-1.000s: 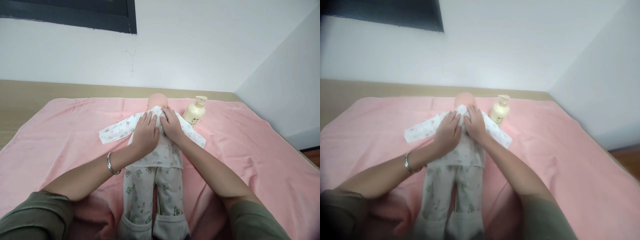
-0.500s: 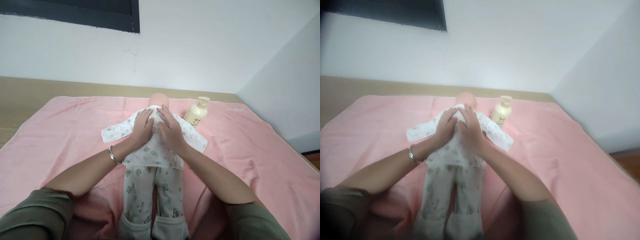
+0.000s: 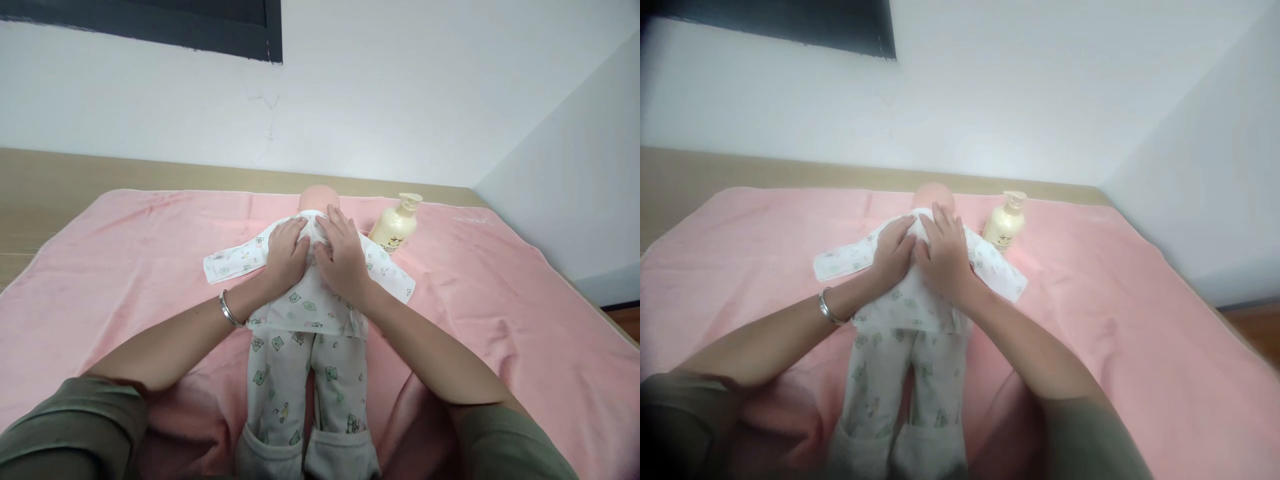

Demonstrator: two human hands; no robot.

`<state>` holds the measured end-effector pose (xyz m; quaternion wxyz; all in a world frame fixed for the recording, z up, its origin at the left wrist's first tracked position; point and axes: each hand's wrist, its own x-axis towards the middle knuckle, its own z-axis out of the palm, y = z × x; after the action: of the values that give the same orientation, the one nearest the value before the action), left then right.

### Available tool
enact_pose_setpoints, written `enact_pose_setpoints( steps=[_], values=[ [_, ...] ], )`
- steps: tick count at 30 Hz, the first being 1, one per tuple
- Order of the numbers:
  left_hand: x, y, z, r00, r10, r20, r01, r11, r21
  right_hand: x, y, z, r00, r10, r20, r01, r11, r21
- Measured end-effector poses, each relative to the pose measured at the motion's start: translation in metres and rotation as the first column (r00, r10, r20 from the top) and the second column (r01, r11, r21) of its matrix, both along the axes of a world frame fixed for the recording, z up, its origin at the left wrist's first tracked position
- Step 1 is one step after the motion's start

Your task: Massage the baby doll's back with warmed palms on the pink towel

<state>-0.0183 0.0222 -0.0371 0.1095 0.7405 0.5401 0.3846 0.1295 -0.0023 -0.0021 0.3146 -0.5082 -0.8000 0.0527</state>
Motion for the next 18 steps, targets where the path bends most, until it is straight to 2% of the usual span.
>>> enact_pose_setpoints(
  steps=[5, 8, 14, 18],
  values=[
    [0.003, -0.002, 0.001, 0.996, 0.033, 0.083, -0.031, 0.999, -0.029, 0.003, 0.004, 0.005, 0.994, 0.003, 0.111, 0.002, 0.999, -0.049],
    [0.004, -0.004, 0.001, 0.995, 0.042, 0.094, -0.040, 0.999, -0.024, 0.004, 0.003, 0.012, 0.997, -0.037, 0.074, 0.039, 0.999, -0.022],
    [0.005, -0.004, 0.003, 0.994, 0.058, 0.095, -0.056, 0.998, -0.023, 0.003, 0.006, 0.004, 0.996, 0.014, 0.086, -0.005, 0.995, -0.099],
    [0.005, -0.004, 0.004, 0.995, 0.045, 0.086, -0.042, 0.999, -0.034, 0.007, 0.007, 0.011, 0.999, -0.021, -0.032, 0.020, 0.999, -0.049]
  ],
)
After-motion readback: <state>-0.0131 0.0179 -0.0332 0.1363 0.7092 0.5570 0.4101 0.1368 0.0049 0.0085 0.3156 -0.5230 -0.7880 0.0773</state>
